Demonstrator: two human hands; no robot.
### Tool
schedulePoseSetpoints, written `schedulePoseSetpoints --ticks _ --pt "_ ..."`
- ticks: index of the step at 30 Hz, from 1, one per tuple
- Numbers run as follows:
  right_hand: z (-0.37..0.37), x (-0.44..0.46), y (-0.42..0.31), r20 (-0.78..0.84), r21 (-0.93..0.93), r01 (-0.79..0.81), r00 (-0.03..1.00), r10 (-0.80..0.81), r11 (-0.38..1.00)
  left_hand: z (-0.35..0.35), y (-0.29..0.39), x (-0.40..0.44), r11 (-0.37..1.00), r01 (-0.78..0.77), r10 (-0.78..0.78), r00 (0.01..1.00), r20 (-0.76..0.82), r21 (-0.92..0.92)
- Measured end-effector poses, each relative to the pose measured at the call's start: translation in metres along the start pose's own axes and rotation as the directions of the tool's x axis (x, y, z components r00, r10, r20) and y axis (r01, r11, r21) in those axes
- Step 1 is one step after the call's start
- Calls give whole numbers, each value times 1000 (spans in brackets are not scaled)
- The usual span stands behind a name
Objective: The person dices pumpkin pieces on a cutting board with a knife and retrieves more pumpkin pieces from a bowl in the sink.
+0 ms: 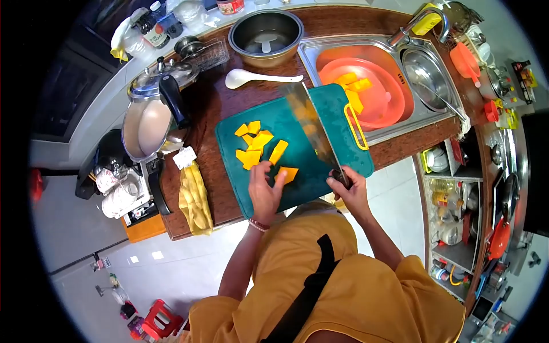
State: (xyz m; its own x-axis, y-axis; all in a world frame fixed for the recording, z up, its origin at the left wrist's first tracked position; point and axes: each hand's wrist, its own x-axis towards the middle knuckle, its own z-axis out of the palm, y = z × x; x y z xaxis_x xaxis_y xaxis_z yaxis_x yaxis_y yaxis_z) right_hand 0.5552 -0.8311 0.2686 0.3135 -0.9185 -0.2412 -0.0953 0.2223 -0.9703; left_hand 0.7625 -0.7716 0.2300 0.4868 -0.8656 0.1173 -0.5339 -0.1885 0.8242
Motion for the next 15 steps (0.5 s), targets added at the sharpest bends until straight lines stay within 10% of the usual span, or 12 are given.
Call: schedulePoseSetpoints --ticks 7,13,15 --pt "-6 -4 6 -71 -18 247 966 -248 969 25 -22 40 965 -142 118 986 120 221" --pt "-4 -7 -1 -47 -2 105 993 -104 995 41 -39 43 958 -204 189 978 93 202" --pt "-3 -10 4 -37 -40 77 996 -79 996 32 -53 45 946 239 -168 939 299 -219"
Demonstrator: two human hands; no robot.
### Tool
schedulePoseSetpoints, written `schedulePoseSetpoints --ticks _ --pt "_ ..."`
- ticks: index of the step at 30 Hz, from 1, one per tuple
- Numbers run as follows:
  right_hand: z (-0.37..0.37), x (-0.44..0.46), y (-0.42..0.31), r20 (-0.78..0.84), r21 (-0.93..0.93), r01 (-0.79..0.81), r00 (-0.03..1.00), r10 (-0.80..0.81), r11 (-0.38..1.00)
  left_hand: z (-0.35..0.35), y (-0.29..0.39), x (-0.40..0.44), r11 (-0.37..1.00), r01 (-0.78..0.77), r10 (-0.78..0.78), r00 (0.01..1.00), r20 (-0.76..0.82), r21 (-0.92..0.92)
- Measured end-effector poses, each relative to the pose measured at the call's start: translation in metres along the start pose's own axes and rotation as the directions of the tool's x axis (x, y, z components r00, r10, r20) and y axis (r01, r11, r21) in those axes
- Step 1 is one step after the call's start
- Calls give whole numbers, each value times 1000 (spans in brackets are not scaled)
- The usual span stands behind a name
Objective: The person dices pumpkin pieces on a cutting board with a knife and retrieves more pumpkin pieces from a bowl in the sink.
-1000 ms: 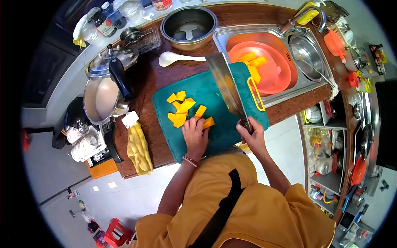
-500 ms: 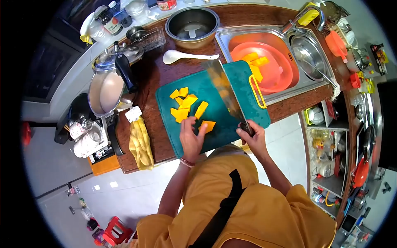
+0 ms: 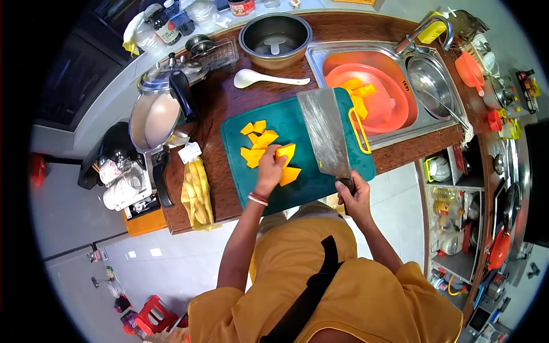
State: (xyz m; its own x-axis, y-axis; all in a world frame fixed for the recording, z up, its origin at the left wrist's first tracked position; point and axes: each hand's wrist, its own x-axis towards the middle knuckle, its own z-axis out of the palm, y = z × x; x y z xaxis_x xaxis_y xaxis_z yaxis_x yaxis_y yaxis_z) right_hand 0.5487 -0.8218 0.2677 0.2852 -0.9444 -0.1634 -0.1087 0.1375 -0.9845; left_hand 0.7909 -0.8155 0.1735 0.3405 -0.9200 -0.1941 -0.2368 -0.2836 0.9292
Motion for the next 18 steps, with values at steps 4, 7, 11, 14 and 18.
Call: schedulePoseSetpoints --ticks 4,7,11,14,18 --pt "0 -7 5 46 -46 -30 998 32 998 -45 27 -35 744 255 -197 967 162 -617" --pt "1 -8 5 99 -102 -61 992 71 993 -82 11 -62 872 253 -210 967 146 -419" --pt "10 -3 11 136 -165 -45 988 68 985 -88 0 -76 944 217 -164 962 220 -247" --pt "17 1 8 116 -86 -155 979 165 984 -72 -14 -72 994 80 -85 993 76 71" --pt "19 10 -1 68 -2 -171 983 170 985 -68 26 -51 911 35 88 957 -276 410"
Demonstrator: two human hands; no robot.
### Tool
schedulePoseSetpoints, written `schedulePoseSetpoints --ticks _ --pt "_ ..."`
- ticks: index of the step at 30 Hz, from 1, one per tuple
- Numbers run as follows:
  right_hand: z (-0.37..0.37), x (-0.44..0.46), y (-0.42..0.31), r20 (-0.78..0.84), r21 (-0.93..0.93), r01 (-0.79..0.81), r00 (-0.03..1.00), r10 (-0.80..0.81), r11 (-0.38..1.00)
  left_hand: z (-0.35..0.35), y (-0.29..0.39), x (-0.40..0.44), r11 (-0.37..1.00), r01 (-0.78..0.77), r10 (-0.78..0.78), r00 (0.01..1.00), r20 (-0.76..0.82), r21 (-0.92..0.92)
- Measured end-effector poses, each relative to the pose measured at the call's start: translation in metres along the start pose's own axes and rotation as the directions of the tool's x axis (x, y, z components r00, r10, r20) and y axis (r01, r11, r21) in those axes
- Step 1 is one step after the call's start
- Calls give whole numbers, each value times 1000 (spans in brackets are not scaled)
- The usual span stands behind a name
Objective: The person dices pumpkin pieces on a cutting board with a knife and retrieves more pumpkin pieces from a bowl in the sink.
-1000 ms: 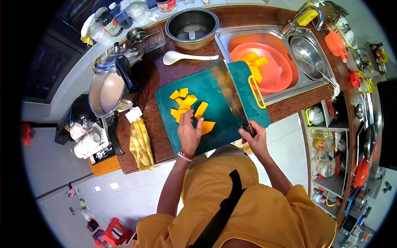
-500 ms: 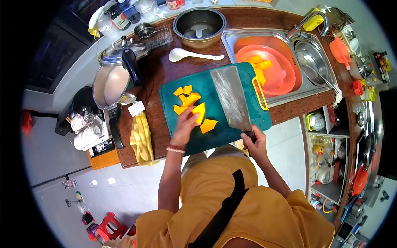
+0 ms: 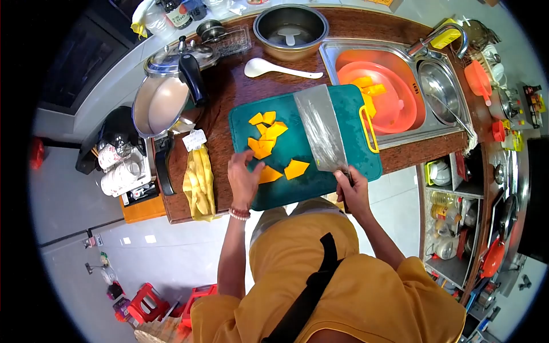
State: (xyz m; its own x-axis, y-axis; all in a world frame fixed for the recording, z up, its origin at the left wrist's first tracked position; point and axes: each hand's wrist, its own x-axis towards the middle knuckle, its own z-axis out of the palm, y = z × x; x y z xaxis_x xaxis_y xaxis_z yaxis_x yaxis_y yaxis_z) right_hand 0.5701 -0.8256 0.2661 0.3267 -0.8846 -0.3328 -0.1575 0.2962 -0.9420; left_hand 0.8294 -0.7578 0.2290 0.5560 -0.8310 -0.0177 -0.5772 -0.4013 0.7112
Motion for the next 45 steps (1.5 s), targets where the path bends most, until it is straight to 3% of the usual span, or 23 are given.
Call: schedulePoseSetpoints --ticks 3,9,11,14,17,21,22,26,29,33,38,41,45 --pt "-2 2 -1 -48 7 20 999 -20 1000 15 10 40 950 -297 307 944 -117 97" --pt "-6 -4 7 -127 -45 39 991 -44 998 47 34 83 894 -374 327 921 211 245" --pt "-11 -7 9 -136 -57 21 990 -28 998 60 23 82 882 -450 414 881 228 139" --pt "-14 -6 12 -160 -96 10 987 -25 995 82 13 83 879 -449 477 837 268 -163" --pt "-19 0 8 -154 -206 57 984 -90 977 93 26 87 931 -261 344 862 371 -256" --pt "-21 13 -2 -49 -377 240 959 -278 895 81 49 73 948 -253 285 945 162 -195" --pt "-20 18 -10 -22 -550 264 944 -330 792 81 48 69 947 -286 307 941 145 -147" --pt "-14 38 -19 155 -707 322 939 -306 630 84 48 60 908 -394 413 899 144 -144" --pt "-9 41 -20 168 -731 300 950 -265 613 90 42 61 920 -359 376 921 98 -157" --pt "-8 42 -16 108 -740 235 966 -233 631 96 30 78 894 -300 335 941 50 -333" --pt "-8 46 -19 102 -743 206 975 -197 636 93 40 92 969 -204 215 974 67 -142" --pt "-7 47 -18 87 -757 192 977 -195 624 84 54 81 917 -394 396 918 25 -65" --pt "-5 49 -22 124 -768 246 963 -239 592 93 41 81 931 -323 344 932 112 -168"
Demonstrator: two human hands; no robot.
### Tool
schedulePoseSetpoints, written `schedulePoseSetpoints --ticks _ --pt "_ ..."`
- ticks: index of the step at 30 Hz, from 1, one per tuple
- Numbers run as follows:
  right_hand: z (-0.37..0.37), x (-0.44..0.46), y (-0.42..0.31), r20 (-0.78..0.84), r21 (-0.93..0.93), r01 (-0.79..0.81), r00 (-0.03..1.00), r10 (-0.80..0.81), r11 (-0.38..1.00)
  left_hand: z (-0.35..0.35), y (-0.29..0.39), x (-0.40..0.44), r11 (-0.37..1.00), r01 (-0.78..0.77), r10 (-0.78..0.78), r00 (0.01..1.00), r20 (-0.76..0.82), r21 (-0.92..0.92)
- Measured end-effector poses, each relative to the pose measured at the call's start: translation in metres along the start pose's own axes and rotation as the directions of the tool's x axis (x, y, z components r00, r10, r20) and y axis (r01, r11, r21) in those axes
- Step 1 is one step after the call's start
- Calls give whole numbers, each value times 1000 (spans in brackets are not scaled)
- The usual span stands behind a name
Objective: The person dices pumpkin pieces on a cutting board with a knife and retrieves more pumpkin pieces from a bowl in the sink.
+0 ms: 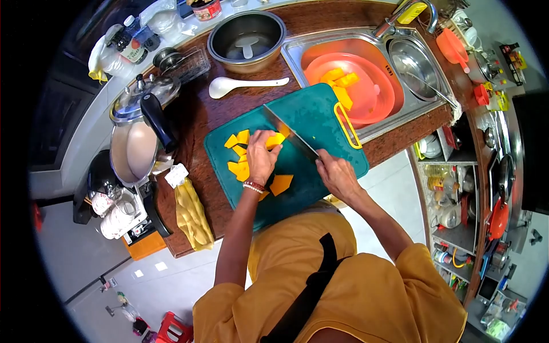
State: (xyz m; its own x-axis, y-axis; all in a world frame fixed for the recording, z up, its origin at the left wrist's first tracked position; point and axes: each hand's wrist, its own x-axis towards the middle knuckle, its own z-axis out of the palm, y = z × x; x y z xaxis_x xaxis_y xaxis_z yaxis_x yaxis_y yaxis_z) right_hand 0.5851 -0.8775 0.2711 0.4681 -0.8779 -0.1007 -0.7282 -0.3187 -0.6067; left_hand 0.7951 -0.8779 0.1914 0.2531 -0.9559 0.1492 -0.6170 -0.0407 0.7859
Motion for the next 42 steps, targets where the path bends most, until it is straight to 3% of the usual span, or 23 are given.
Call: schedulePoseSetpoints --ticks 3,12,18,27,33,36,42 --pt "-1 2 1 29 -68 40 999 -38 997 -5 -3 -5 998 -19 23 997 74 -52" --pt "-13 4 -3 140 -124 75 988 -58 989 -3 -2 -14 991 67 -62 997 42 -118" --pt "3 5 -16 155 -356 104 987 -51 929 -4 -3 -12 993 26 -22 999 39 -114" --pt "56 40 -8 88 -325 131 990 -108 937 -3 -4 -15 987 29 -24 999 33 -161" --pt "39 47 0 -18 -135 135 990 -139 982 -4 -5 -20 970 60 -59 998 11 -237" --pt "20 33 -11 -41 -125 144 988 -150 982 0 -8 -22 969 60 -69 997 -26 -241" --pt "14 23 -14 98 -178 108 991 -91 978 3 -4 -21 964 37 -50 998 -44 -262"
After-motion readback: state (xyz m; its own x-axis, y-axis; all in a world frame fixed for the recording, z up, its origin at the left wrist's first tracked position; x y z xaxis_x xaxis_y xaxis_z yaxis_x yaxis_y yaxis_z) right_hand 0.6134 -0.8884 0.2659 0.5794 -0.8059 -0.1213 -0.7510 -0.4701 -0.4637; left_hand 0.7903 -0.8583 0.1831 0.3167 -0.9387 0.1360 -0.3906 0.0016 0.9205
